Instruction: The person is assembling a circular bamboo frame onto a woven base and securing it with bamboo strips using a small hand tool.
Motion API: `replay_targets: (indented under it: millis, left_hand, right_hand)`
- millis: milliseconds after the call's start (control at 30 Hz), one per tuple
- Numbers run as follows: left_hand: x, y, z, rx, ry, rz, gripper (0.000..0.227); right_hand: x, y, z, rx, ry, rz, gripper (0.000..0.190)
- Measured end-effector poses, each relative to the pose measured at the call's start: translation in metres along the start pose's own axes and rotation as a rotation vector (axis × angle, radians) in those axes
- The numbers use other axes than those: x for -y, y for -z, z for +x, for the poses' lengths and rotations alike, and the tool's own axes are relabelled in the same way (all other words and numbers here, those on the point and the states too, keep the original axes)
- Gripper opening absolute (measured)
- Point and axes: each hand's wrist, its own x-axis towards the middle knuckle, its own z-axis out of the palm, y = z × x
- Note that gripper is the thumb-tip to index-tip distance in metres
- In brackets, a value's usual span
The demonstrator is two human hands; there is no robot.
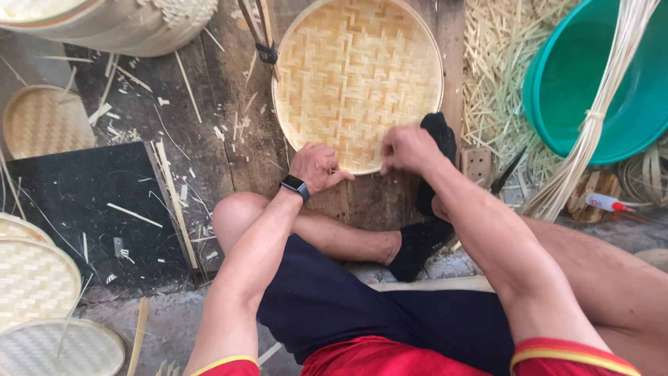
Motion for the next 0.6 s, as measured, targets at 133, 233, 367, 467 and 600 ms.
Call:
replay_targets:
  millis: [133, 233, 367, 467, 600]
  left_hand:
    - [0.008, -0.002, -0.004, -0.074, -0.154, 0.008, 0.053]
    - [0.020, 0.001, -0.010, -0.090, -0.313, 0.094, 0.044]
    - [0.046, 0.014, -0.015, 0.019, -0.449, 0.233, 0.036]
    - [0.055, 0.014, -0.012, 0.059, -0.430, 0.298, 0.037]
    - [0.050, 0.000, 0.004, -0.083, -0.490, 0.300, 0.040]
  right_hand:
    - [0.013, -0.034, -0.018, -0.268, 0.503, -0.027, 0.028]
    - [0.023, -0.053, -0.022, -0.369, 0.541, -0.155, 0.012]
    - [0.024, -0.046, -0.023, -0.320, 0.563, -0.196, 0.011]
    - [0.035, -0.045, -0.022, -0.384, 0.561, -0.106, 0.016]
    - [0.054, -0.068, -0.009, -0.580, 0.556, -0.119, 0.018]
